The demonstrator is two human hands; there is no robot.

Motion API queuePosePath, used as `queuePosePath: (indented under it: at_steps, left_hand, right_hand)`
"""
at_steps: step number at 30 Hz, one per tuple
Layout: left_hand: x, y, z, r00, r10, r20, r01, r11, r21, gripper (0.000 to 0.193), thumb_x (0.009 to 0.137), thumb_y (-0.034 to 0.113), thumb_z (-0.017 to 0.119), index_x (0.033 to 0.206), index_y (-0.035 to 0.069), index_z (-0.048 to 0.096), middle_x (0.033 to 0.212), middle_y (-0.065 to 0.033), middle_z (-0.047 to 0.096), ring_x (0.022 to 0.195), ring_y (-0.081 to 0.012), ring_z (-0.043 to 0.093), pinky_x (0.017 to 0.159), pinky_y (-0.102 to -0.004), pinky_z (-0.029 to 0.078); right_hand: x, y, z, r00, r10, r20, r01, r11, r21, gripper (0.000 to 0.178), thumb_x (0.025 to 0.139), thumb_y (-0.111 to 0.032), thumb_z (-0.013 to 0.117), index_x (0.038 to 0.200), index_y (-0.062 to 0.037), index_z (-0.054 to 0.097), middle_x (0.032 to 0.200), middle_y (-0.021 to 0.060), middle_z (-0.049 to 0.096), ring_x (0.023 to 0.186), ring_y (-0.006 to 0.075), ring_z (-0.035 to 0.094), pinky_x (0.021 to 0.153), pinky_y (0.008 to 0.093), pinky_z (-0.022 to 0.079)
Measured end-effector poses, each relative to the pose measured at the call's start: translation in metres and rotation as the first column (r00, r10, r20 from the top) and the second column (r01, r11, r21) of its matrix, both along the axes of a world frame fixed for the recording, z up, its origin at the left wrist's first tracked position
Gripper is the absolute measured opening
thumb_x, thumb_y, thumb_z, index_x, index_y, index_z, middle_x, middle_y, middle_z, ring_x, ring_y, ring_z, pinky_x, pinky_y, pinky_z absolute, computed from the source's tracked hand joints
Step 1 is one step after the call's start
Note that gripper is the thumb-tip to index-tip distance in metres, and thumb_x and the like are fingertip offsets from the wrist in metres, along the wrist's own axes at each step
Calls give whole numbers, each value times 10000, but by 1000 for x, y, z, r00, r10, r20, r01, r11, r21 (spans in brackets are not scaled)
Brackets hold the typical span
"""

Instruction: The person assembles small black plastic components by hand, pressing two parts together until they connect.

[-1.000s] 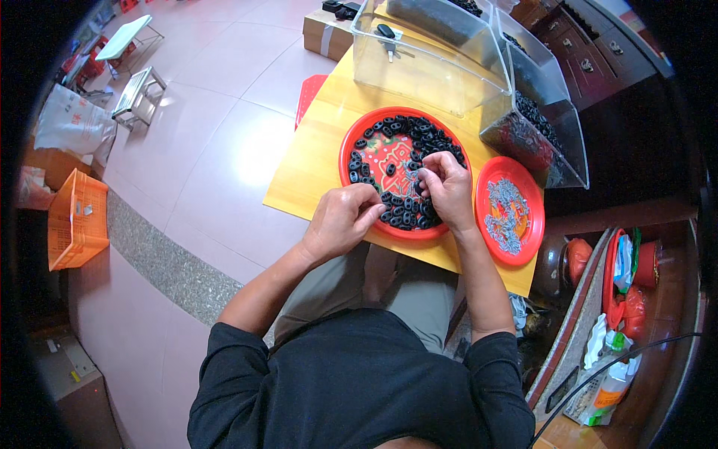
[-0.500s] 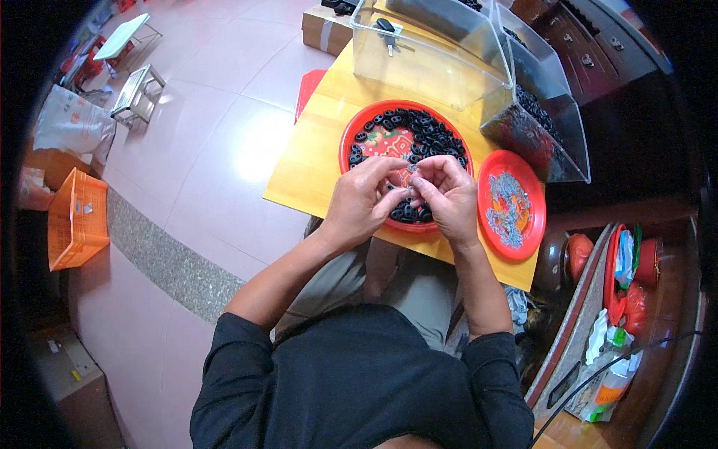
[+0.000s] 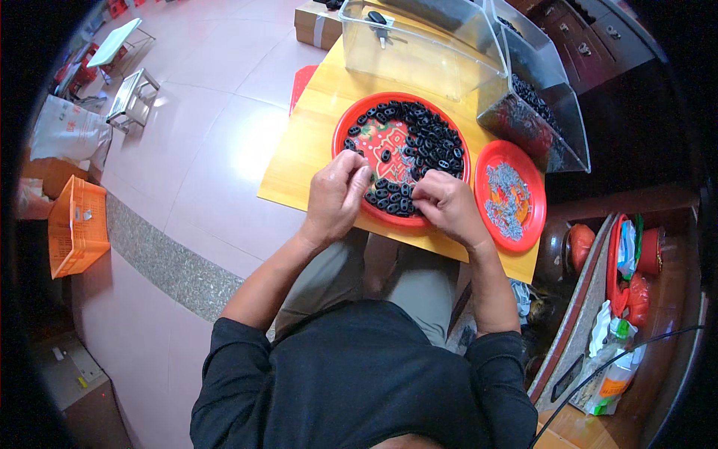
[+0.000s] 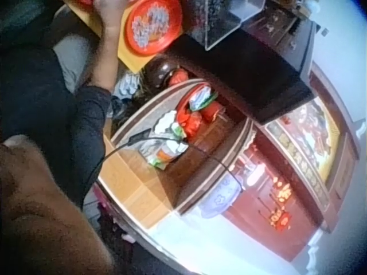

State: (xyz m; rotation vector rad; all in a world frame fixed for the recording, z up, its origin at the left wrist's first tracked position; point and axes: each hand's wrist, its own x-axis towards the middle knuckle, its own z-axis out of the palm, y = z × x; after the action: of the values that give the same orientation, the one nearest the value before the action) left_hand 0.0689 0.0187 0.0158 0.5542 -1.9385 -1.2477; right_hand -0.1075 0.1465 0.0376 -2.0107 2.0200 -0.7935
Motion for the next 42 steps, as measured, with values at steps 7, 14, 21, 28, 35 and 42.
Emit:
queuePosePath:
  at_steps: [7,14,21,28,35,42]
  left_hand:
    - [4,-1,-6,1000,23,2,-23,999,40,132,880,92,546,792,-3,519,651,-95,536,582,-166,538,548,-290,429]
    - [10,-3,-6,1000,10,26,-14,989,149,147,900,118,532,812,0,532,699,-6,514,666,-82,480,626,-226,420]
    - [6,0,-2,1000,-10,-23,14,987,161,126,885,89,546,801,-5,536,669,-31,527,624,-88,494,582,-237,419]
    - [6,1,1,1000,-14,-13,15,996,85,129,875,75,551,783,-13,530,640,-66,546,578,-104,521,540,-255,424]
    - [12,-4,-8,999,-12,-42,19,987,161,145,895,130,539,819,7,550,687,13,527,625,-68,483,578,-211,414]
    - [23,-15,-18,986,131,-105,-67,880,471,160,911,133,517,795,26,541,676,0,544,592,-54,470,539,-196,392]
  right_hand:
    - [2,-12,-11,932,-184,-312,171,983,-71,140,674,-149,671,713,-88,552,710,75,545,729,257,580,597,393,469]
    - [3,-9,-4,988,146,-56,-136,979,151,131,676,-147,666,705,-72,562,712,76,542,721,267,582,598,400,479]
    - [5,-12,-3,968,179,-173,-136,963,233,140,670,-150,676,715,-65,574,736,88,560,745,279,589,614,411,483]
    - [7,-15,-3,968,153,-200,-107,969,222,135,676,-137,668,707,-47,572,748,105,568,752,293,594,634,418,487]
    - [2,-19,-4,982,52,-181,-47,998,32,82,703,-114,629,705,-61,566,752,105,559,739,289,590,621,409,489]
    - [24,-53,-7,960,152,-235,-177,980,-89,208,704,-70,639,912,-67,634,1009,78,583,911,273,548,748,377,471]
